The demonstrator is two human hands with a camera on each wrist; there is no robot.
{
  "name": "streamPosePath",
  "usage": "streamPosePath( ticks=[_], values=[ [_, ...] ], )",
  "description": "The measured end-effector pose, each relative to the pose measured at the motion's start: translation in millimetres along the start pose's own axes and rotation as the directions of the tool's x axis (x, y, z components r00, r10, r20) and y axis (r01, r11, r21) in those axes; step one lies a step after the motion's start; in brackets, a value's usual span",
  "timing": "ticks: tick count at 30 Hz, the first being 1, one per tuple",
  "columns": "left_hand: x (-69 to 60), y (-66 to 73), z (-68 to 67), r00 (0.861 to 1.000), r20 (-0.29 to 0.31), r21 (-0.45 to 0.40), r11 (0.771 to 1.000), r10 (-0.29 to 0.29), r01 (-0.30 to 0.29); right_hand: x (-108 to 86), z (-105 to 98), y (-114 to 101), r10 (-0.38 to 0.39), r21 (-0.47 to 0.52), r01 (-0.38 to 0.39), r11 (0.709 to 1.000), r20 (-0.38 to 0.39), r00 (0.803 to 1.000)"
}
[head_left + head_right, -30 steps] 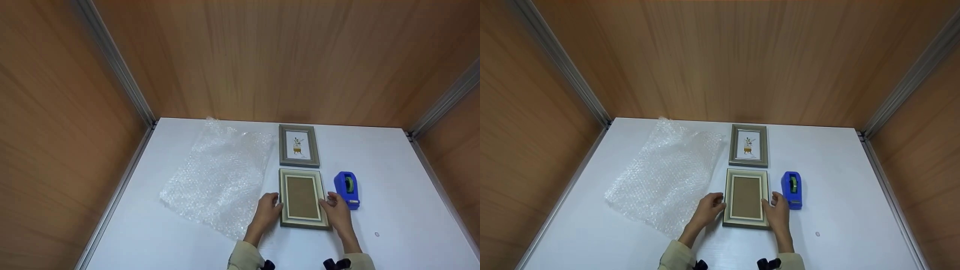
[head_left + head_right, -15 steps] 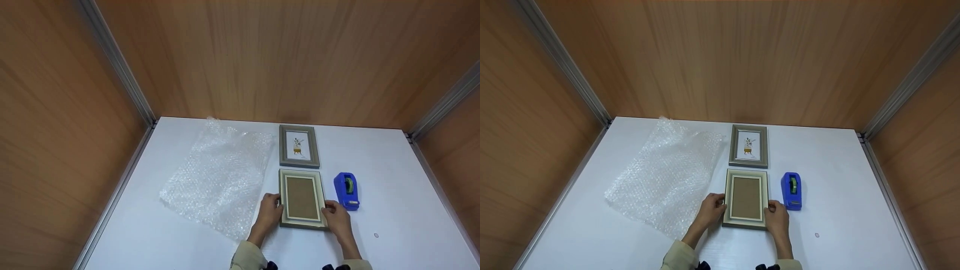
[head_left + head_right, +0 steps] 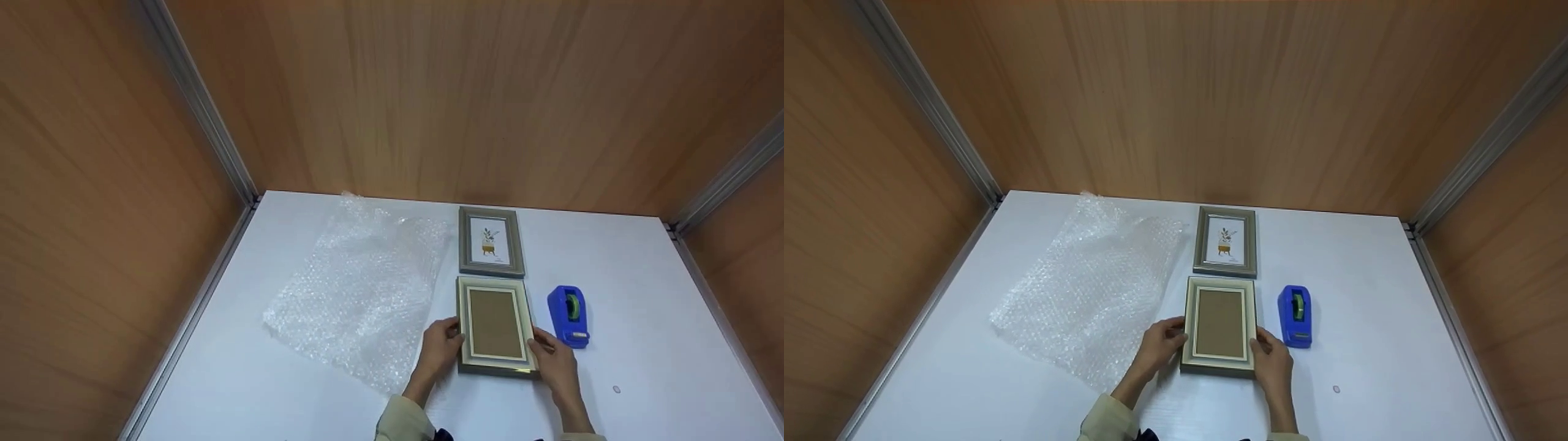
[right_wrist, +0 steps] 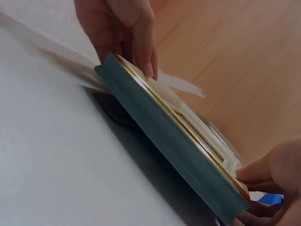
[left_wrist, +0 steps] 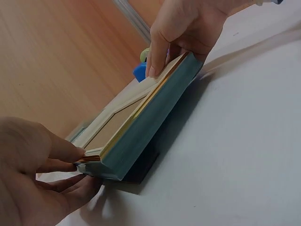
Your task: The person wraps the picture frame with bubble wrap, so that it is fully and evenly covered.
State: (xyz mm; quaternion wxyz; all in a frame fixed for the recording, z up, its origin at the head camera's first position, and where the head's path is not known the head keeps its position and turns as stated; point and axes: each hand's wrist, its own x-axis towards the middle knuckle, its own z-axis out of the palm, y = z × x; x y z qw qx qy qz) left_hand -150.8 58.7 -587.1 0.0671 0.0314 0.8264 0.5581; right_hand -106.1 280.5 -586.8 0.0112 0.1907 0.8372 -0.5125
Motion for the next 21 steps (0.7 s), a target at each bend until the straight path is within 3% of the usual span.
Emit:
streamPosePath(
  ticks=[8,18,21],
  values=[
    [-2.3,10.5,-6.5,0.999,-0.018,-0.104,0.994,0.026,-0.028,-3.6,-2.8,-9.3,0.025,0.038,-0.025,0.999,0.005,1.0],
    [-1.1,19.7,-23.5,0.992,-0.063,-0.104,0.988,0.112,-0.118,-4.7,0.2,-29.3,0.017,0.095,-0.016,0.995,-0.008,1.0],
    [0.2,21.8,-29.9,0.992,-0.06,-0.094,0.989,0.108,-0.114,-3.6,3.6,-34.1,0.001,0.111,0.002,0.994,-0.026,1.0]
  ],
)
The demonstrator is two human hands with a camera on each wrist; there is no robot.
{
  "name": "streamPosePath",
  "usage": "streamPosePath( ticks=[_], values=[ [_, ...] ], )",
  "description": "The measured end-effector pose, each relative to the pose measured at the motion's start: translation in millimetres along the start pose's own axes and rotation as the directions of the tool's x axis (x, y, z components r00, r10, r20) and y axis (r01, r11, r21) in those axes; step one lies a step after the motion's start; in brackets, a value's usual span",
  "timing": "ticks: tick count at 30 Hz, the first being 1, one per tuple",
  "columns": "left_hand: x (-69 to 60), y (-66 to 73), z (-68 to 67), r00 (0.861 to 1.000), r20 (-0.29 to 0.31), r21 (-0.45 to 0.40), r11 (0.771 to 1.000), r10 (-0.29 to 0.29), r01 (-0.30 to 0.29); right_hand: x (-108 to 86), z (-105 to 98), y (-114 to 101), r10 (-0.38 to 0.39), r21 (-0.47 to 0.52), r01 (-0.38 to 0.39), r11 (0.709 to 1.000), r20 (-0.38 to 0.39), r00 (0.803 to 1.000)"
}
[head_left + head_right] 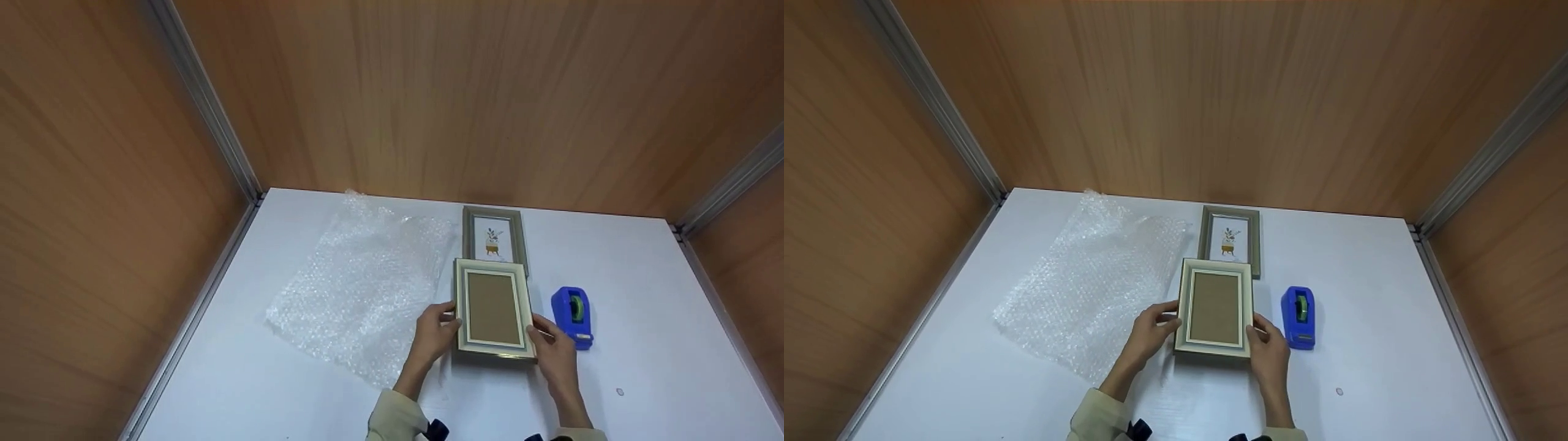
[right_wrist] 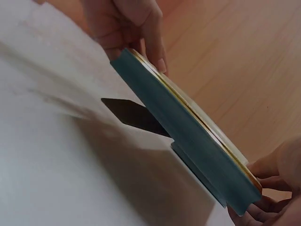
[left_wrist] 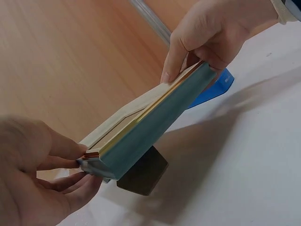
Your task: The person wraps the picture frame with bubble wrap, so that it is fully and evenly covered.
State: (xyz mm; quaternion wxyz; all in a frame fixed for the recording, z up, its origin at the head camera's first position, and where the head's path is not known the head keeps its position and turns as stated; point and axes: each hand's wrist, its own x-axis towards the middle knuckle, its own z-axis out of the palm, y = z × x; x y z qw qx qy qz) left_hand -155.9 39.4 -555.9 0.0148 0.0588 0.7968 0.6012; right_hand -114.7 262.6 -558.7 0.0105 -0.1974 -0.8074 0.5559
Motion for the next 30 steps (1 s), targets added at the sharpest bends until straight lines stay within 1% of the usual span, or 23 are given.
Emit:
streamPosePath(
  ticks=[4,7,9,15,20,24,30],
  values=[
    [2.7,4.6,-7.3,0.999,0.009,0.003,0.999,-0.037,0.037,1.1,4.4,-7.7,-0.023,0.006,0.023,1.0,-0.024,0.999],
    [4.9,7.9,-13.2,0.998,0.006,0.004,0.998,-0.066,0.066,2.4,8.4,-14.0,-0.029,0.024,0.029,0.999,-0.027,0.999],
    [6.3,9.5,-17.5,0.997,-0.002,-0.002,0.997,-0.075,0.075,2.8,11.3,-18.4,-0.026,0.038,0.027,0.999,-0.022,0.999],
    [6.9,13.3,-33.4,0.997,-0.038,-0.02,0.997,-0.073,0.072,1.7,21.9,-29.3,-0.034,0.083,0.035,0.996,-0.01,0.999],
    [7.7,15.4,-48.5,0.994,-0.061,-0.044,0.995,-0.091,0.089,1.1,34.1,-37.2,-0.046,0.15,0.043,0.988,0.013,0.999],
    [9.0,15.1,-59.9,0.991,-0.091,-0.08,0.993,-0.097,0.089,2.8,44.1,-43.3,-0.078,0.209,0.071,0.975,0.027,0.997],
    [8.7,14.8,-75.9,0.983,-0.135,-0.098,0.989,-0.126,0.114,4.8,60.2,-51.6,-0.127,0.242,0.112,0.964,0.048,0.991]
  ],
)
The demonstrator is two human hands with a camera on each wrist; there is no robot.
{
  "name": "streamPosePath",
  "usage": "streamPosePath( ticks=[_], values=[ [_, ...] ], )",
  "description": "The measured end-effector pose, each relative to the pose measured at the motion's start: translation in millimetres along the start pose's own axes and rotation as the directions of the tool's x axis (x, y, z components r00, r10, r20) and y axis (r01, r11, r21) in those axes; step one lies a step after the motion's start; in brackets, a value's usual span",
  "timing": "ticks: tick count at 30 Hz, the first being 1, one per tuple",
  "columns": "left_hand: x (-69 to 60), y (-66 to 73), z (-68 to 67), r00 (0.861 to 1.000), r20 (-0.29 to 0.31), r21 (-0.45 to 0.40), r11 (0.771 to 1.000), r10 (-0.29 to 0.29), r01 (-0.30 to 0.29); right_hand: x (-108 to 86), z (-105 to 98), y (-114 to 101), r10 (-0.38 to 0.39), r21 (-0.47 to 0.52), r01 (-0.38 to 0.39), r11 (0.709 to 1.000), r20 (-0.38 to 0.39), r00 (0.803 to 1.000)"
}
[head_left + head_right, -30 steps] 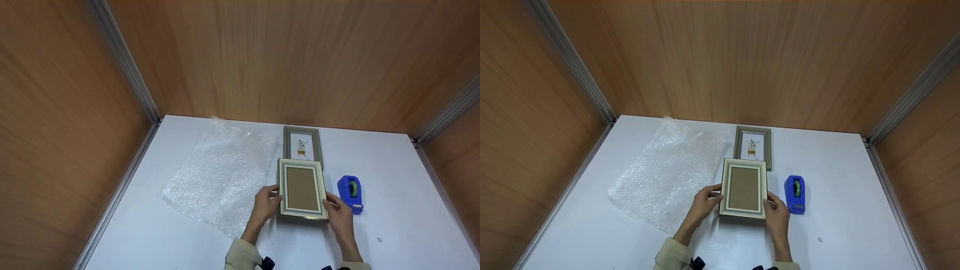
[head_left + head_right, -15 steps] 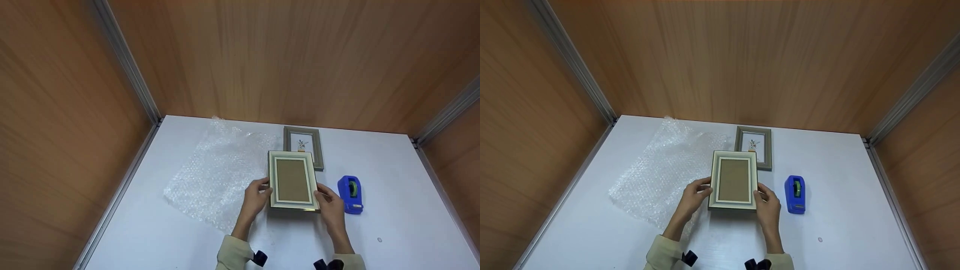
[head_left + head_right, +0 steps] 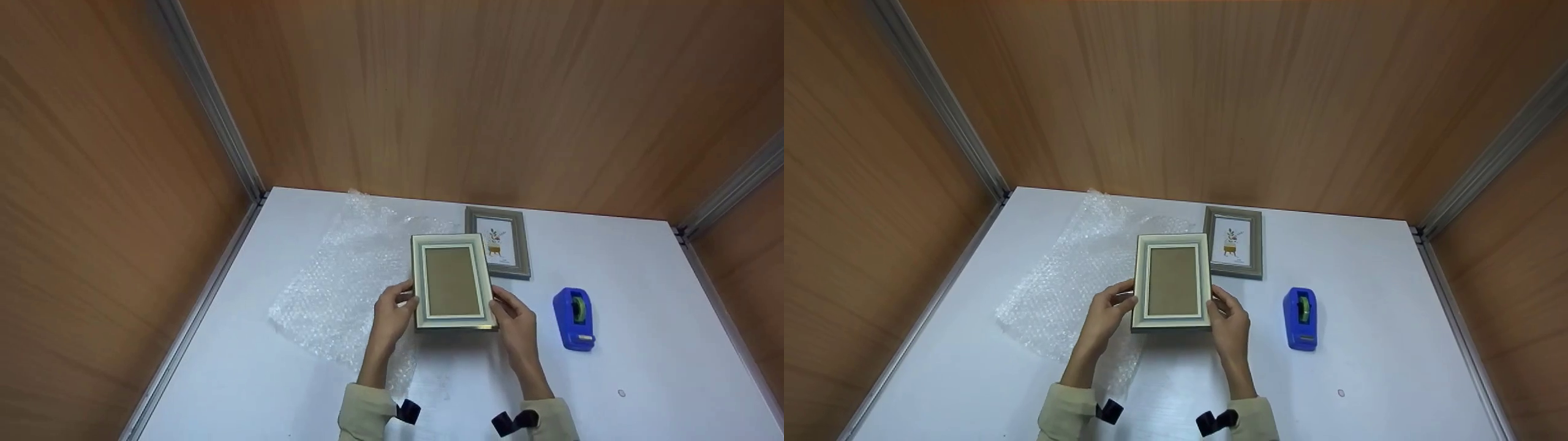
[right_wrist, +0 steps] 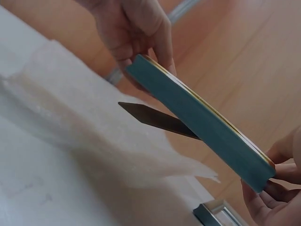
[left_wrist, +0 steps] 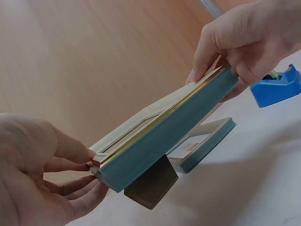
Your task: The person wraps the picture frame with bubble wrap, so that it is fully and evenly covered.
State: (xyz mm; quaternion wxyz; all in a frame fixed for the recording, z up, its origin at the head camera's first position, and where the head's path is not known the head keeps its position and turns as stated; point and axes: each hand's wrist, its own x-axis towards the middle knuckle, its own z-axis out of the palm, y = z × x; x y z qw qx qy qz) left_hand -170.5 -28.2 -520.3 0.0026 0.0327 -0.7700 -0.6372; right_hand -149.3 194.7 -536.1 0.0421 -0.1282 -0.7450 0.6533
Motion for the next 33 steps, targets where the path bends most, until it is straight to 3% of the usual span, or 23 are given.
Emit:
streamPosePath(
  ticks=[9,18,24,33],
  values=[
    [3.8,-5.5,-21.7,0.996,-0.063,-0.005,0.998,-0.059,0.059,5.3,27.0,-1.2,-0.031,0.072,0.028,0.997,0.042,0.999],
    [8.9,-15.8,-41.3,0.989,-0.125,-0.032,0.996,-0.081,0.078,14.7,53.6,0.8,-0.105,0.116,0.088,0.989,0.149,0.983],
    [11.6,-24.6,-51.0,0.982,-0.145,-0.049,0.992,-0.123,0.117,19.5,66.7,4.9,-0.127,0.127,0.103,0.987,0.198,0.972],
    [16.6,-35.0,-57.8,0.978,-0.168,-0.061,0.991,-0.127,0.118,30.7,78.2,12.0,-0.112,0.09,0.092,0.992,0.257,0.96]
  ],
)
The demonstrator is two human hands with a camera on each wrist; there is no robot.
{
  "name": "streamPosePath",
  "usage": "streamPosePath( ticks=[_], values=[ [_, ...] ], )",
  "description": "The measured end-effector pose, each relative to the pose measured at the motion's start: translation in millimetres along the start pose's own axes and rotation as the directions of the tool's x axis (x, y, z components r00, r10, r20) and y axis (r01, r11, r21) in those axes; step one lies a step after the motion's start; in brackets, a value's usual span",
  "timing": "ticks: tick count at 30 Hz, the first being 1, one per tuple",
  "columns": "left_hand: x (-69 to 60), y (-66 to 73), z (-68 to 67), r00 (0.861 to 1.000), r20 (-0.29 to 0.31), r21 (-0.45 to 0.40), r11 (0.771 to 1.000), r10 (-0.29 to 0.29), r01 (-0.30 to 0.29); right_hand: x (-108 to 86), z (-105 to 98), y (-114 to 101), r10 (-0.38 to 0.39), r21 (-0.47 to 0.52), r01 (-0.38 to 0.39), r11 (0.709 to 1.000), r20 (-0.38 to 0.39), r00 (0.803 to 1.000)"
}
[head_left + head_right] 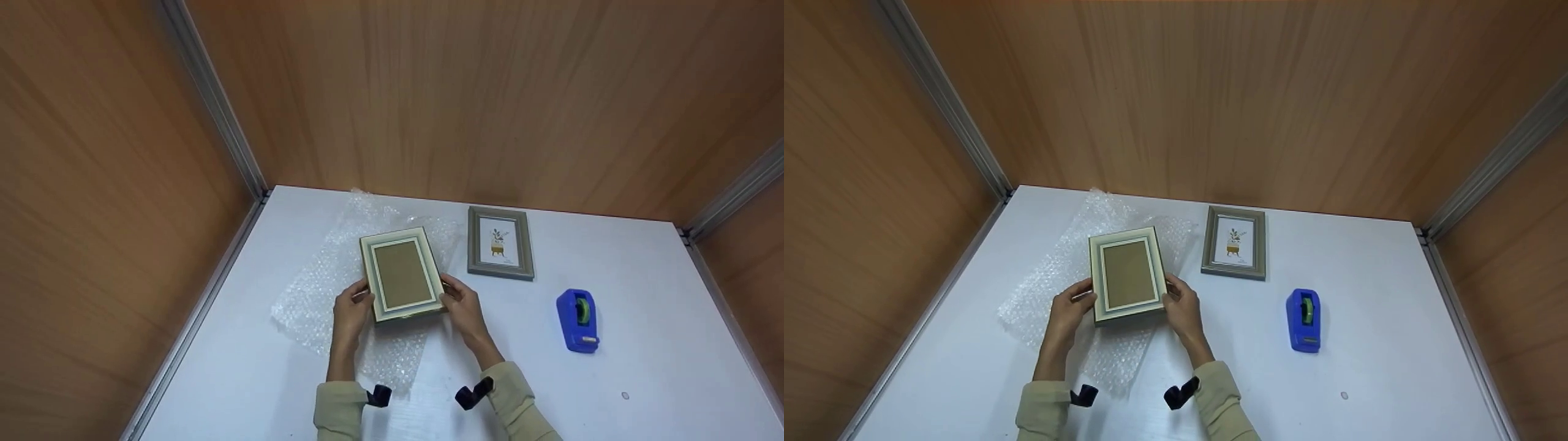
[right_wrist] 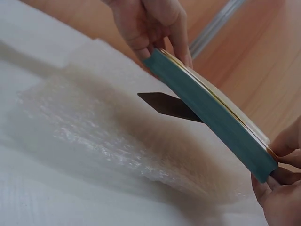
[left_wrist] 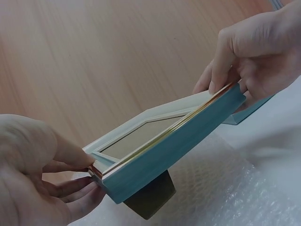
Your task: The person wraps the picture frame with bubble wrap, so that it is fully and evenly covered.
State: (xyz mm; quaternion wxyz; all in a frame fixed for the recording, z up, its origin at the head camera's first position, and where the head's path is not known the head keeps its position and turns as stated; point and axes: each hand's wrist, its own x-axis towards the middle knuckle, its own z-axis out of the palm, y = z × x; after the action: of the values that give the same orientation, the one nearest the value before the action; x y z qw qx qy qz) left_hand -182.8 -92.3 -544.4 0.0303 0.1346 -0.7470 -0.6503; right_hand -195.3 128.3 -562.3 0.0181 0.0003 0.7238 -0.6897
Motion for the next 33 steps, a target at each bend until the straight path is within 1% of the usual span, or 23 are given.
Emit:
streamPosePath(
  ticks=[5,11,18,21,26,33],
  values=[
    [4.4,-6.6,-1.8,1.0,-0.026,0.026,1.0,-0.003,0.004,7.1,4.8,4.0,0.015,-0.026,-0.015,1.0,0.014,1.0],
    [10.1,-13.8,-7.1,0.999,-0.041,0.032,0.999,-0.017,0.018,11.9,16.9,9.1,0.034,-0.013,-0.034,0.999,0.027,0.999],
    [16.9,-16.8,-12.8,0.998,-0.056,0.046,0.998,-0.037,0.04,20.8,28.0,13.5,0.043,-0.021,-0.042,0.999,0.055,0.998],
    [20.9,-17.0,-14.8,0.998,-0.063,0.043,0.998,-0.033,0.036,25.0,31.3,15.0,0.046,-0.016,-0.045,0.999,0.067,0.997],
    [26.4,-18.5,-17.2,0.996,-0.079,0.041,0.998,-0.041,0.045,31.9,35.8,18.2,0.035,-0.051,-0.031,0.998,0.091,0.995],
    [30.2,-22.5,-19.6,0.995,-0.095,0.058,0.998,-0.035,0.04,40.4,42.6,20.0,0.027,-0.117,-0.017,0.993,0.088,0.996]
  ],
)
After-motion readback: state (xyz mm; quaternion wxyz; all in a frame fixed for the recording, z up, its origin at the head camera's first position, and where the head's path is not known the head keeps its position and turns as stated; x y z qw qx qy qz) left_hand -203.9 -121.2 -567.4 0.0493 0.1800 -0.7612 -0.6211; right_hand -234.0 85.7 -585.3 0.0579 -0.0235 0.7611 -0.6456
